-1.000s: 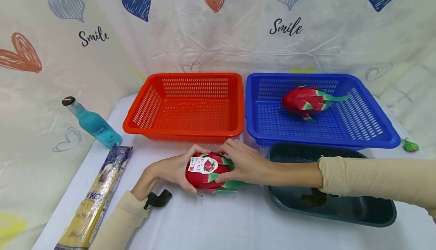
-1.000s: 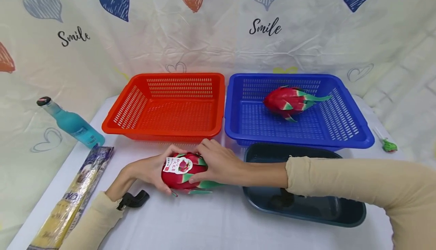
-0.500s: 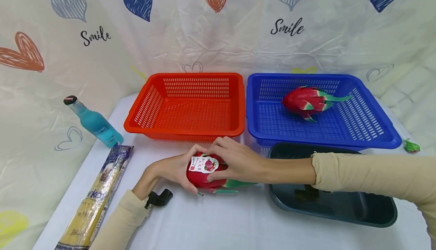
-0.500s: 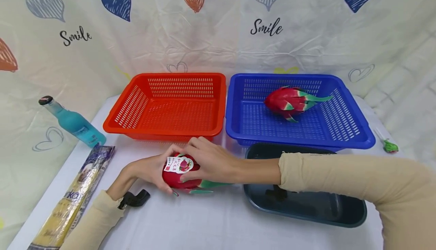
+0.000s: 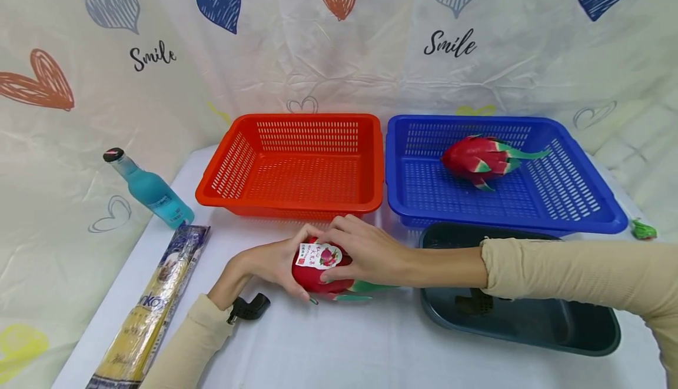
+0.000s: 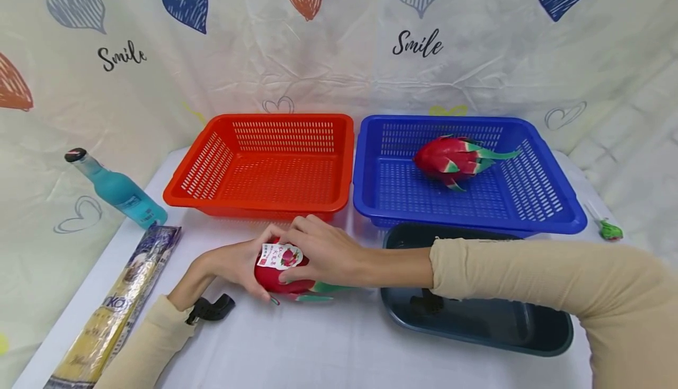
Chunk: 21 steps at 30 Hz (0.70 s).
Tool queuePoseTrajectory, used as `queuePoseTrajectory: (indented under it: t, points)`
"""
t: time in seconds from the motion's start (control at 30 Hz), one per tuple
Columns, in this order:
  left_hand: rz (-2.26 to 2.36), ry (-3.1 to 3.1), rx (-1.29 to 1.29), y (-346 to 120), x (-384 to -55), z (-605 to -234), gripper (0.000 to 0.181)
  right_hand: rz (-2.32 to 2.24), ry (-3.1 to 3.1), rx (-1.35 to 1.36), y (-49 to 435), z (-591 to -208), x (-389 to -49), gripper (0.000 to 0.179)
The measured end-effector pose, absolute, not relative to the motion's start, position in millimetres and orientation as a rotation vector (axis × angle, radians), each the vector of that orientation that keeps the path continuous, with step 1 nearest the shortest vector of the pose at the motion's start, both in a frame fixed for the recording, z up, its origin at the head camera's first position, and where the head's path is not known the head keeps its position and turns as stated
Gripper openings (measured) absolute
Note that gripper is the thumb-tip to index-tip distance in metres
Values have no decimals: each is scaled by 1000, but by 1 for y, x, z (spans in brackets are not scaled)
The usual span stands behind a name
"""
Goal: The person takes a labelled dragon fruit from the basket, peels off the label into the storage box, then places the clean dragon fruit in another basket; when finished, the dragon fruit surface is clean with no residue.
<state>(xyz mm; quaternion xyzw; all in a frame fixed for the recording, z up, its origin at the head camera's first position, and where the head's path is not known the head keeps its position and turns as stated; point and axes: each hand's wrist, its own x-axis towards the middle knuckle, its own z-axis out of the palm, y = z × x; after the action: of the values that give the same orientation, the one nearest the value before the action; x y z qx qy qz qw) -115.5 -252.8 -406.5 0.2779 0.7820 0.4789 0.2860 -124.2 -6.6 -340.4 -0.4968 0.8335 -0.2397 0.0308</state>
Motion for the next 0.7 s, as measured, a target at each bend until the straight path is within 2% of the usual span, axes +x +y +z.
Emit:
queuePoseTrajectory:
  t: [0.07, 0.3, 0.7]
  points:
    - [1282, 2087, 739, -253, -115, -407, 86, -735, 2568, -1531, -7, -341, -124, 69]
    - [1288, 2085, 745, -252, -115, -406, 86, -734, 2575, -1520, -10, -340, -124, 59]
    - [1286, 2093, 775, -252, -116, -406, 86, -716, 2577, -1497, -16, -340, -125, 56]
